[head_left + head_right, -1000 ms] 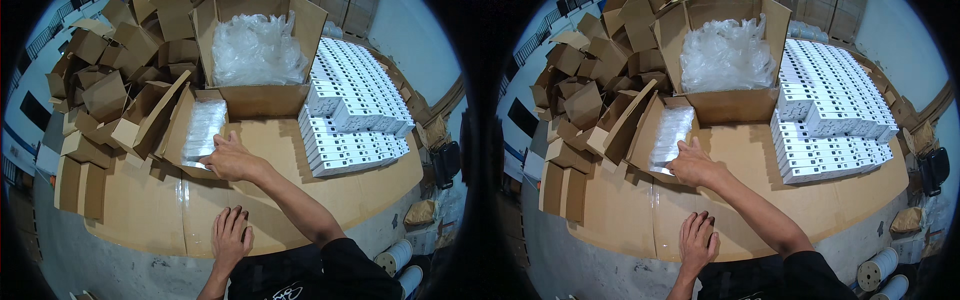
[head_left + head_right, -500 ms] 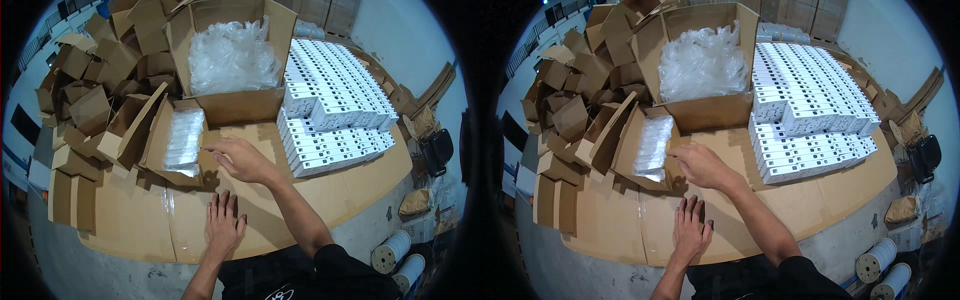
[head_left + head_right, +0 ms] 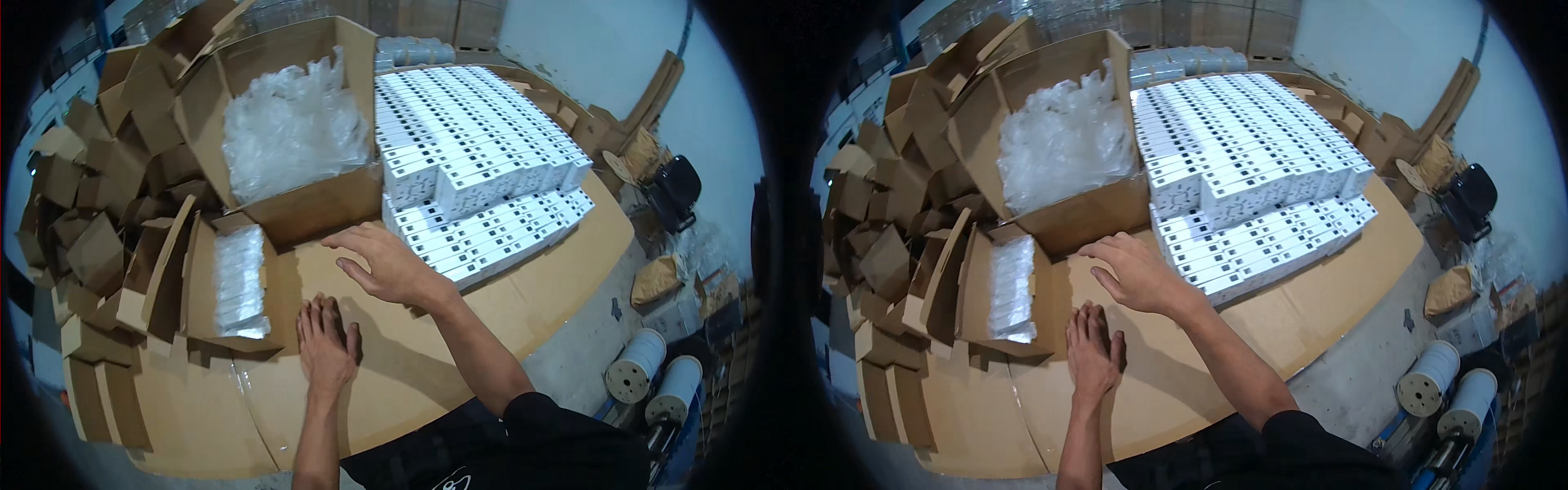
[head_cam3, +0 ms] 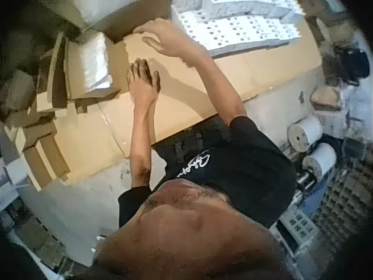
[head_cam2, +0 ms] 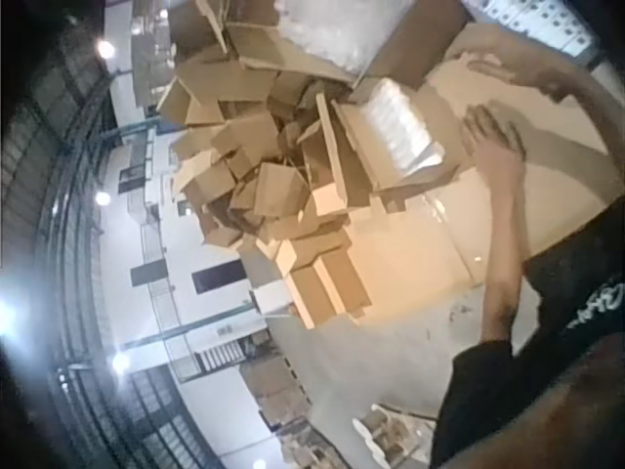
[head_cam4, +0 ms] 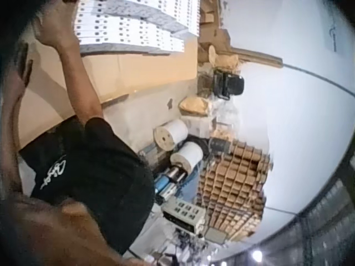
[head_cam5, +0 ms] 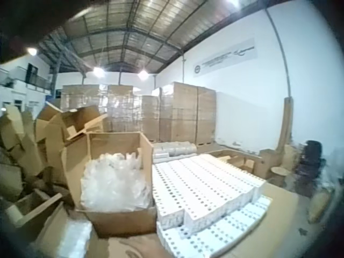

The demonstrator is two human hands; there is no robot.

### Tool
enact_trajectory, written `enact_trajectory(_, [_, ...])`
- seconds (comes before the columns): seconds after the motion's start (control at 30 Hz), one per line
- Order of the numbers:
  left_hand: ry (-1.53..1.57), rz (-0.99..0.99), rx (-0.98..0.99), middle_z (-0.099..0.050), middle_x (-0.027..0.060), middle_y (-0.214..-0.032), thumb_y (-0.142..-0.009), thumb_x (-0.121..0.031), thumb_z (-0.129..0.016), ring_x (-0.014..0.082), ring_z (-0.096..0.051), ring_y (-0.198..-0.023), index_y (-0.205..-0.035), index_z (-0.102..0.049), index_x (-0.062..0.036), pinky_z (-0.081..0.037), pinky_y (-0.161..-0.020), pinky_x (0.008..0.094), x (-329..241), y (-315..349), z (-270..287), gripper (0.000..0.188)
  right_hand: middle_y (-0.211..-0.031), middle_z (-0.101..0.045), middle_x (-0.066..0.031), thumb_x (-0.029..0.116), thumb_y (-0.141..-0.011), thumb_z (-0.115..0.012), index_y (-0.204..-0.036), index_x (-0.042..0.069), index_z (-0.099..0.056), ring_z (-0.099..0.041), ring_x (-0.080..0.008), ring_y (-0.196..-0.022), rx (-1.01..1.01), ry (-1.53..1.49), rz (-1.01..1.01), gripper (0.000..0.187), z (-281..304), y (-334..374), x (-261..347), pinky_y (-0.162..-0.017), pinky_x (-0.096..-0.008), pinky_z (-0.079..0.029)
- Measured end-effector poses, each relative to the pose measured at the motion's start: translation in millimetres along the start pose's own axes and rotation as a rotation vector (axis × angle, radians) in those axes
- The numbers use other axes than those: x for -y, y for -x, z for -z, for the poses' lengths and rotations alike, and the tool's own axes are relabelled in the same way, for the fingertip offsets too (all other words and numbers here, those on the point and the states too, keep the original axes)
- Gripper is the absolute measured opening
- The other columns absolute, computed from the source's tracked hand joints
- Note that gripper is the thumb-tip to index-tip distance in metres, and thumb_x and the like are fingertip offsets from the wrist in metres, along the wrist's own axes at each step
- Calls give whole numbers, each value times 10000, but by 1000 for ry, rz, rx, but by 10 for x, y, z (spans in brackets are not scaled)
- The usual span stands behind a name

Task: Packing small white product boxes into a larger cardboard shipping box with bubble wrap protection.

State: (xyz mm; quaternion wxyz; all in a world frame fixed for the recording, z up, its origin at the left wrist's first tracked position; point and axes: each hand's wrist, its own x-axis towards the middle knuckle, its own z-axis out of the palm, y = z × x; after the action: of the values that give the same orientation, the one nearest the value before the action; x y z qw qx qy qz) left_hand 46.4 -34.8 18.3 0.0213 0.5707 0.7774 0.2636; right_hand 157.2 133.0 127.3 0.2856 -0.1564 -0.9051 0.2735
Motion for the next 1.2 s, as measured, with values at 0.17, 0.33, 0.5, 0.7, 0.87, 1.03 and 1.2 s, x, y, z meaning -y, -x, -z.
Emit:
enact_trajectory(0.17, [8,13,-4,-400,180,-1530,-942,-273,-609,418,-304,-1451,-1437,-450,-21,-232,-1207,519,73,-274,-81,577,-1245,-635,-144,64,-912,-645,-1300,56,-599,-572,-343,-1184,-161,100,-8,391,333,214,-90,-1027,-436,-461])
enact_trajectory(0.33, [-25,-15,-28,-402,162,-1530,-948,-270,-617,400,-314,-1441,-1435,-452,-38,-245,-1198,516,201,-511,-194,564,-1275,-622,-149,39,-887,-666,-1321,62,-583,-562,-345,-1208,-241,227,-22,443,729,415,-202,-1035,-439,-460])
enact_trajectory(0.5, [-9,-39,-53,-422,181,-1513,-969,-244,-593,394,-324,-1433,-1407,-473,-13,-239,-1198,504,256,-667,-250,509,-1331,-597,-143,36,-869,-675,-1333,64,-568,-540,-358,-1244,-338,453,-55,477,1058,591,-458,-1070,-448,-445])
enact_trajectory(0.7, [-9,-84,-61,-424,203,-1508,-975,-223,-588,402,-321,-1434,-1406,-471,-7,-239,-1196,511,367,-764,-299,497,-1339,-565,-107,48,-855,-693,-1318,76,-580,-491,-325,-1292,-351,690,-172,478,1211,716,-788,-1056,-460,-435])
enact_trajectory(0.87, [-11,-87,-48,-420,197,-1512,-980,-228,-585,397,-316,-1439,-1415,-462,-10,-240,-1194,511,332,-787,-286,502,-1330,-566,-99,52,-848,-705,-1276,94,-614,-493,-306,-1296,-326,727,-173,439,1212,769,-937,-1046,-456,-438])
enact_trajectory(1.03, [-32,-56,-49,-416,186,-1525,-999,-257,-557,382,-309,-1457,-1416,-474,-10,-238,-1200,496,326,-784,-288,491,-1314,-574,-84,14,-818,-711,-1231,121,-610,-492,-300,-1303,-339,731,-191,438,1197,811,-957,-1035,-454,-441])
enact_trajectory(1.2, [-24,-65,-50,-415,185,-1526,-996,-254,-560,379,-310,-1457,-1415,-476,-14,-236,-1204,490,312,-787,-282,490,-1217,-614,-92,-42,-843,-594,-1198,113,-612,-518,-305,-1248,-345,743,-151,388,1216,841,-1011,-1017,-464,-423])
